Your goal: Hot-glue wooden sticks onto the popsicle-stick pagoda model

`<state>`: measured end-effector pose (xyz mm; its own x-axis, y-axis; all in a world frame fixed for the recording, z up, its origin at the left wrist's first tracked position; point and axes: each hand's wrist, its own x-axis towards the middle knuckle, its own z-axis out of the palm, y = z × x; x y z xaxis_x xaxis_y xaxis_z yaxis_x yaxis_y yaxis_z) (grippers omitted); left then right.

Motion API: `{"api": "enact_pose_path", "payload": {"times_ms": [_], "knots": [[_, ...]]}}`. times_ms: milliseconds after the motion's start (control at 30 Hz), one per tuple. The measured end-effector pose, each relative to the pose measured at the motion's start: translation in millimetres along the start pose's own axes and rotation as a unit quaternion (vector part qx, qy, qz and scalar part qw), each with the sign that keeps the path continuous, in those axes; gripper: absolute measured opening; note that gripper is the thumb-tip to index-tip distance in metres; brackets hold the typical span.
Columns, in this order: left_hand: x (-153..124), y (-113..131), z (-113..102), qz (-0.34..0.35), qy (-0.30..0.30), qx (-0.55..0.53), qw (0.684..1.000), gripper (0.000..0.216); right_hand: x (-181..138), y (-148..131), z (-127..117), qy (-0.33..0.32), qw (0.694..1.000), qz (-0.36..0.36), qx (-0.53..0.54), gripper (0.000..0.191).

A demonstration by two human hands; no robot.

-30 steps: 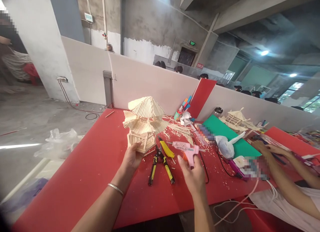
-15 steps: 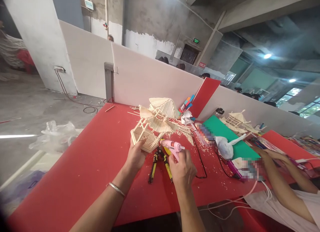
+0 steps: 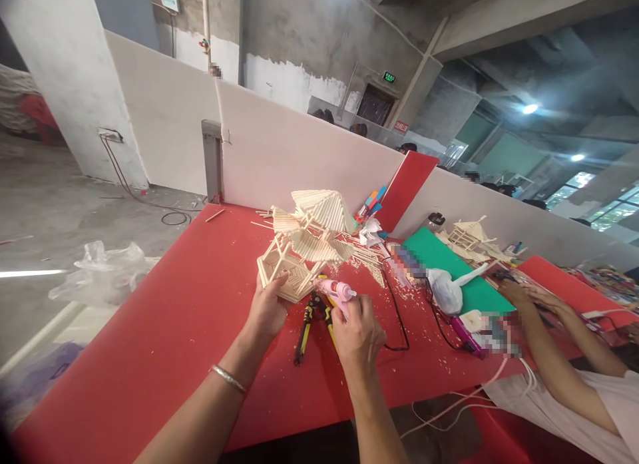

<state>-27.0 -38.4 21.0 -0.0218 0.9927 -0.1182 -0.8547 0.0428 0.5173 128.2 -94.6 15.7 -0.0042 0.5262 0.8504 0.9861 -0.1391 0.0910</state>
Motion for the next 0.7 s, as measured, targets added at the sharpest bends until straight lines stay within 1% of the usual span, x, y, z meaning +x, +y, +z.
{"api": "enact_pose_path", "payload": {"times_ms": [100,400,500,633,700], "knots": [[-0.8,0.5,0.6,-0.002,-0.006,-0.003,1.0,0.072,-0.3,-1.0,-0.3,-0.006,1.0,0.002,0.005,0.011],[0.8,1.4,0.8,-0.001,0.015,0.013,1.0,0.064,-1.9,-2.6,-1.7,-0.01,1.0,0.014,0.014,0.009],[1.4,1.4,0.4,0.001,0.009,0.014,1.0,0.065,-2.1,-2.3,-2.6,-0.013,0.999,0.024,0.024,0.01],[2.1,1.0,-1.2,0.004,0.023,0.02,1.0,0.064,-3.4,-2.2,-2.2,-0.02,0.999,0.032,0.037,0.013],[2.5,0.8,-1.8,0.004,0.018,0.023,1.0,0.063,-4.9,-1.8,-1.0,-0.02,0.999,0.032,0.038,0.014]]}}
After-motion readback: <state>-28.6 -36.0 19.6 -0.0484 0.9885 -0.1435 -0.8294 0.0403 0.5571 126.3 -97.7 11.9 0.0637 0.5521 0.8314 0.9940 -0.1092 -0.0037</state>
